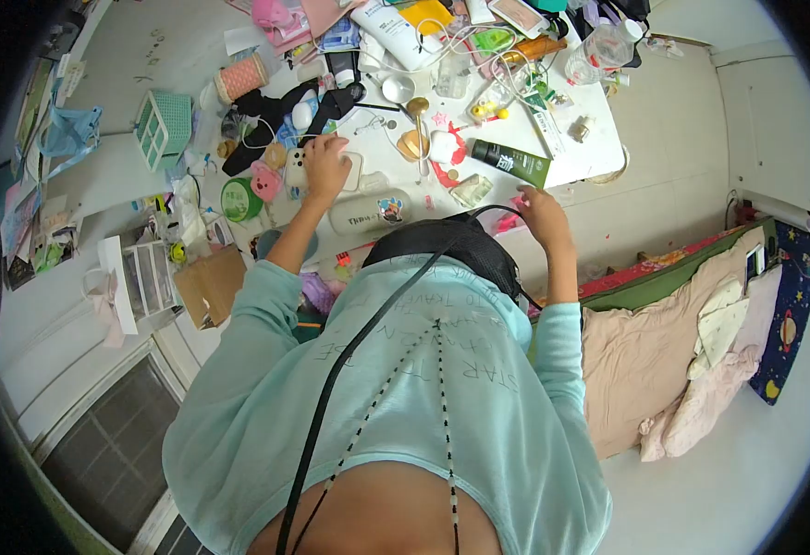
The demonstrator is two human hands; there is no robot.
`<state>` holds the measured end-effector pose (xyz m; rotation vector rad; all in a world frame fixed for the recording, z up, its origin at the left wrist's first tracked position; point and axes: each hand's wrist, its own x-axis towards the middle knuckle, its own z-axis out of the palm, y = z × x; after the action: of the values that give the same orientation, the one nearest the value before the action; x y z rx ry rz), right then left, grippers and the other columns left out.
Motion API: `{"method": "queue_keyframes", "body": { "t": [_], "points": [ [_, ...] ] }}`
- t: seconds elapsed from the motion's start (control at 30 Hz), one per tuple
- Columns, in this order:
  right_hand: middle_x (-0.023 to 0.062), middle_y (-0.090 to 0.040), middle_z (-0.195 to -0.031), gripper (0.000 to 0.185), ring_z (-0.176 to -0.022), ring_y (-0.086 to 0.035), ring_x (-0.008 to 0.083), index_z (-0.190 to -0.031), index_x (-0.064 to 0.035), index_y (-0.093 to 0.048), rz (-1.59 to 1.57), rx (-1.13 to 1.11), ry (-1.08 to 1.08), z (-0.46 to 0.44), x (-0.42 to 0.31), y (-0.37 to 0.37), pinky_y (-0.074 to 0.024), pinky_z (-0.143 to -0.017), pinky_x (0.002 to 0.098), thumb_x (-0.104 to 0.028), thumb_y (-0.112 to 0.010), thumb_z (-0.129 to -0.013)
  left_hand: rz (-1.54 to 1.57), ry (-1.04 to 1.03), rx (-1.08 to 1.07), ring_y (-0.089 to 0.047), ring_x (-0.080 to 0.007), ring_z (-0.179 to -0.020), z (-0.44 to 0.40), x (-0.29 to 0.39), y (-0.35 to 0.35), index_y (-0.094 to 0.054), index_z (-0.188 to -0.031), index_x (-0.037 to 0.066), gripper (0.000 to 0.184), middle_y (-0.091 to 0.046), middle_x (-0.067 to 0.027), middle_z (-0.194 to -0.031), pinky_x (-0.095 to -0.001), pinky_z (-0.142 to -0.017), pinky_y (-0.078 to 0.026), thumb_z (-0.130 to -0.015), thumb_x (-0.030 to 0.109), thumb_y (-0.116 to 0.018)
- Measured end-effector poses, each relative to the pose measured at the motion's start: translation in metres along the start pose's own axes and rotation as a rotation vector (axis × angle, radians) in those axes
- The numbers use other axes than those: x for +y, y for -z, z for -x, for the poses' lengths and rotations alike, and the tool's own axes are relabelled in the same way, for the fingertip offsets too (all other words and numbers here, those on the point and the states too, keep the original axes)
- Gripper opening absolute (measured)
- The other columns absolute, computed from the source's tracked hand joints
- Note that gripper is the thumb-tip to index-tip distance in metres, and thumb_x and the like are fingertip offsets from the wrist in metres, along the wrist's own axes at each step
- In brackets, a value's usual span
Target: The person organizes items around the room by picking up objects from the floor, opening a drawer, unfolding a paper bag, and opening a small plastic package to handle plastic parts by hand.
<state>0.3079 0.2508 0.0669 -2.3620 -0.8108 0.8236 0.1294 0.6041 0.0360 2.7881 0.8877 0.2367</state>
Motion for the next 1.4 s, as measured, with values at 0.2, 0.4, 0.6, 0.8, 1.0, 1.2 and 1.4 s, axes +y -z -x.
{"method": "queue_keyframes", "body": {
  "t": [0.2,0.4,0.6,0.8,1.0,1.2,1.4],
  "points": [
    [0.0109,-0.059,-0.086,0.018,-0.075,-0.059,0.0266,-0.091,-0.0087,-0.061,0.207,-0.026,0.321,-0.041,-0.041,-0.027,-0.0469,-0.067,0.0358,-0.015,-0.057,-0.074,0.026,-0.076,-0.013,-0.037,-0.0247,-0.106,0.015,0.027,-0.009,-0.059,-0.092,0.017,0.029,-0.046,-0.0014,-0.103,-0.0401,-0.088,-0.032,-0.063,0.010,-0.062],
    [0.0096,-0.057,-0.083,0.008,-0.074,-0.061,0.0238,-0.074,-0.0085,-0.061,0.541,0.062,0.322,-0.077,-0.061,-0.085,-0.0497,-0.060,0.0343,-0.013,-0.057,-0.070,0.046,-0.200,0.021,-0.043,-0.0206,-0.097,-0.010,0.036,-0.021,-0.061,-0.091,0.017,0.026,-0.052,0.0010,-0.097,-0.0376,-0.085,-0.034,-0.066,0.010,-0.062],
    [0.0102,-0.057,-0.084,0.005,-0.070,-0.062,0.0232,-0.071,-0.0073,-0.059,0.642,0.108,0.302,-0.078,-0.074,-0.087,-0.0503,-0.055,0.0336,-0.010,-0.055,-0.069,-0.045,-0.335,-0.023,-0.046,-0.0192,-0.093,-0.044,0.049,-0.039,-0.062,-0.093,0.016,0.028,-0.054,0.0018,-0.094,-0.0343,-0.079,-0.039,-0.065,0.011,-0.063],
    [0.0098,-0.058,-0.083,0.012,-0.065,-0.062,0.0224,-0.075,-0.0085,-0.059,0.646,0.124,0.284,-0.081,-0.070,-0.092,-0.0496,-0.050,0.0343,-0.015,-0.049,-0.076,-0.211,-0.421,-0.080,-0.048,-0.0196,-0.087,-0.062,0.054,-0.053,-0.061,-0.079,0.013,0.016,-0.054,0.0003,-0.088,-0.0322,-0.073,-0.041,-0.064,0.012,-0.063],
    [0.0099,-0.058,-0.081,0.009,-0.069,-0.061,0.0259,-0.076,-0.0103,-0.059,0.355,0.248,0.172,-0.073,-0.072,-0.067,-0.0488,-0.056,0.0366,-0.014,-0.051,-0.074,-0.307,-0.494,-0.094,-0.052,-0.0186,-0.083,-0.065,0.051,-0.057,-0.058,-0.074,0.013,0.008,-0.055,-0.0013,-0.082,-0.0322,-0.069,-0.042,-0.067,0.012,-0.057],
    [0.0079,-0.057,-0.095,0.009,-0.077,-0.059,0.0265,-0.072,-0.0091,-0.057,0.171,0.057,0.240,-0.044,-0.044,-0.021,-0.0475,-0.063,0.0371,-0.014,-0.062,-0.065,-0.289,-0.433,-0.113,-0.054,-0.0225,-0.082,-0.070,0.047,-0.068,-0.054,-0.085,0.011,0.021,-0.057,-0.0058,-0.085,-0.0329,-0.070,-0.044,-0.066,0.014,-0.061],
    [0.0070,-0.057,-0.101,0.015,-0.082,-0.060,0.0256,-0.084,-0.0039,-0.055,0.389,-0.026,0.379,-0.038,-0.035,-0.055,-0.0488,-0.067,0.0370,-0.011,-0.052,-0.071,-0.420,-0.514,-0.062,-0.056,-0.0210,-0.081,-0.067,0.048,-0.066,-0.054,-0.084,0.010,0.011,-0.059,-0.0072,-0.081,-0.0320,-0.068,-0.045,-0.074,0.013,-0.049]
  ]
}}
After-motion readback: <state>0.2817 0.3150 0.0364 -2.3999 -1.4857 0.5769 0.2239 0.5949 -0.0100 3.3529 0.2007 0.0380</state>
